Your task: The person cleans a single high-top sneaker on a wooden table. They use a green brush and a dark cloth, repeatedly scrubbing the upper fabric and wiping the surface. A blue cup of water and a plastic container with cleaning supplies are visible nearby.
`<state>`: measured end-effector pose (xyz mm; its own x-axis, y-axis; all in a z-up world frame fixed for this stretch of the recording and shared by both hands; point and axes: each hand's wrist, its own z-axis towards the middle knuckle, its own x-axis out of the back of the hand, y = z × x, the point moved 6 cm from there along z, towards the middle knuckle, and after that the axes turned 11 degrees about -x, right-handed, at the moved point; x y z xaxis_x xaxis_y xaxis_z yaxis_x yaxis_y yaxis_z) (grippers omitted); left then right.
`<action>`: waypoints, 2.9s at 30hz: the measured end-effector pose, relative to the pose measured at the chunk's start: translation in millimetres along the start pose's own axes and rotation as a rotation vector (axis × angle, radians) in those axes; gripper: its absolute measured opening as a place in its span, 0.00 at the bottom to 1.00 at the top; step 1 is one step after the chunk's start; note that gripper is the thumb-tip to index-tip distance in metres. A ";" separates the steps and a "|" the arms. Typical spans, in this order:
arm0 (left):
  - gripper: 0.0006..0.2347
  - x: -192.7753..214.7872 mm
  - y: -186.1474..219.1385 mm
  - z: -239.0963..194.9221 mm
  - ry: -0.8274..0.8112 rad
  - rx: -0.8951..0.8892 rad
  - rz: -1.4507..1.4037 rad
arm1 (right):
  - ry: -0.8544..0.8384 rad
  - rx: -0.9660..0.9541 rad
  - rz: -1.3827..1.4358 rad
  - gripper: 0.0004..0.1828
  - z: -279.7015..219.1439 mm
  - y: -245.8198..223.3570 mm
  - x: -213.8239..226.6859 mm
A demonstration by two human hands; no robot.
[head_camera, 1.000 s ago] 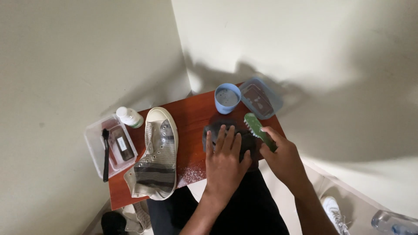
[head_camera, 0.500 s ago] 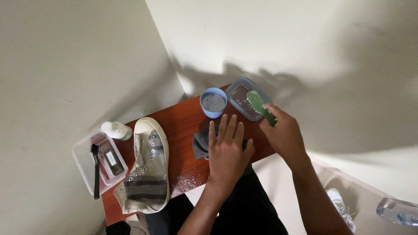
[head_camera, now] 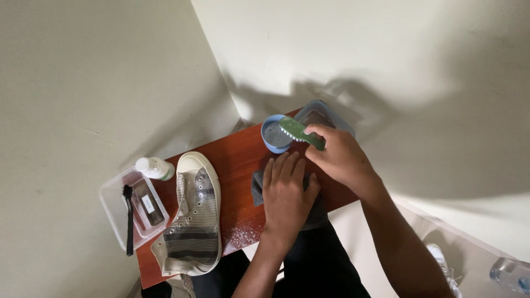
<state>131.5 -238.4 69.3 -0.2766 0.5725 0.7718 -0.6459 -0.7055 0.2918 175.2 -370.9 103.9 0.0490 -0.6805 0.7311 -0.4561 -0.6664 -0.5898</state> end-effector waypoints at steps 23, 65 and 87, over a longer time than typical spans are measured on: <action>0.17 -31.4 -23.5 -52.4 -0.118 -0.003 -0.042 | 0.285 0.383 0.486 0.15 14.0 41.6 -38.4; 0.12 130.8 -111.0 -141.9 -0.114 0.121 0.438 | -0.199 0.942 0.006 0.28 -73.8 -81.8 -222.9; 0.24 122.6 -108.7 -143.9 -0.342 0.151 0.521 | -0.192 1.105 -0.221 0.23 -77.4 -85.8 -224.2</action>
<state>65.4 -31.3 50.9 -0.2682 -0.0097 0.9633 -0.3738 -0.9206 -0.1134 134.5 -137.5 17.2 0.2093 -0.4869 0.8480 0.6056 -0.6164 -0.5033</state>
